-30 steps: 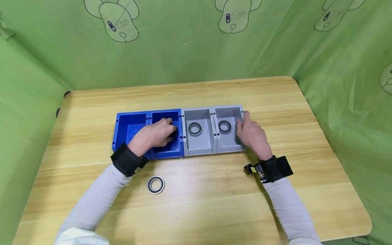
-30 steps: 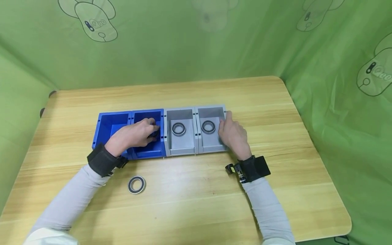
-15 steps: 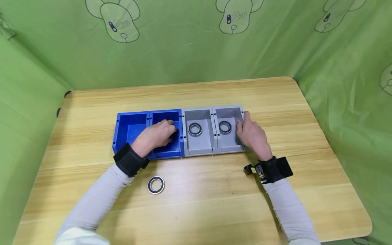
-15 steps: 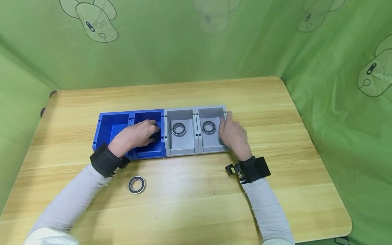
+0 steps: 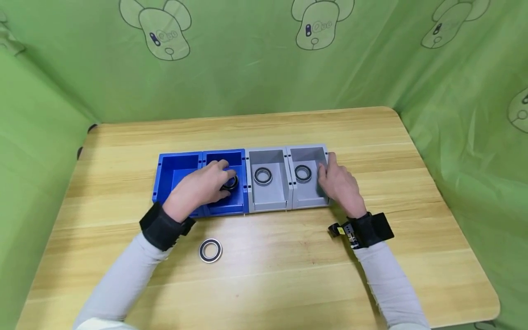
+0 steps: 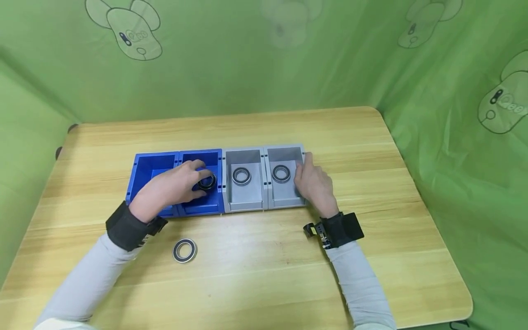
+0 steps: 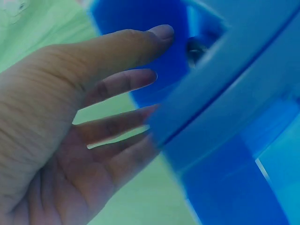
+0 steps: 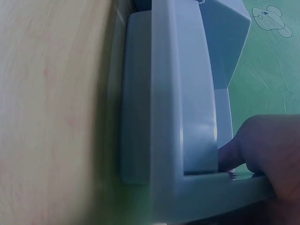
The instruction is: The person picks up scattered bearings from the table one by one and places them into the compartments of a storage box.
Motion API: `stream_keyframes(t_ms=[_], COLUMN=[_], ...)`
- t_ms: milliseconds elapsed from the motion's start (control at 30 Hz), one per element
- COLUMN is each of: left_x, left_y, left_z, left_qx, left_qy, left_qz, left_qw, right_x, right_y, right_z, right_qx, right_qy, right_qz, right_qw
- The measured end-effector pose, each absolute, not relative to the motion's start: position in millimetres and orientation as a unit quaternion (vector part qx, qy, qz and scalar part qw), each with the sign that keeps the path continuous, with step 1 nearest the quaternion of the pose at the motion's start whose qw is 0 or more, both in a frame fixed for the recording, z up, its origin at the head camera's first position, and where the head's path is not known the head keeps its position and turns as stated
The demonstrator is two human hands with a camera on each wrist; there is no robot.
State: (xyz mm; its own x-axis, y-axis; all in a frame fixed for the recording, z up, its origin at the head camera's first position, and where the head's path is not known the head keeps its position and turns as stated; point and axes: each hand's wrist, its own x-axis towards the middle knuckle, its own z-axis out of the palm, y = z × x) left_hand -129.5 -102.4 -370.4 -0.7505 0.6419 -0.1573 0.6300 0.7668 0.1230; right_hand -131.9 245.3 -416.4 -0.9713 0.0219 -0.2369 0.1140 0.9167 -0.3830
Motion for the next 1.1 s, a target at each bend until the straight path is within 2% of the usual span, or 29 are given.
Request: stream_keyframes(t_ms=[300,400,500,700,967,1100], left_x=[-80.1,-58.2,-38.2,-7.1,12.3,18.6], left_y=[-126.3,-132.3,-136.4,-137.9,-132.4,-130.2], left_z=[-343.6,-340.5,-343.8,-361.9,-384.5,-390.1], left_qx=[0.353,0.352,0.350,0.325,0.283,0.281], left_qy=[0.934,0.933,0.933,0.942,0.954,0.954], left_qz=[0.055,0.056,0.061,0.079,0.088,0.093], left_qw=[-0.034,-0.054,-0.052,-0.011,0.043,0.049], right_x=[-133.0,-132.9,-133.2,-134.6,-132.0,-129.9], right_y=[246.8,246.9,247.1,247.7,247.6,247.0], right_z=[-419.8,-421.3,-422.0,-421.7,-420.3,-421.0], right_qx=[0.035,0.035,0.034,0.031,0.034,0.034], right_qy=[0.972,0.973,0.975,0.975,0.974,0.973], right_qz=[-0.206,-0.205,-0.204,-0.203,-0.205,-0.205], right_qw=[0.106,0.098,0.088,0.085,0.094,0.100])
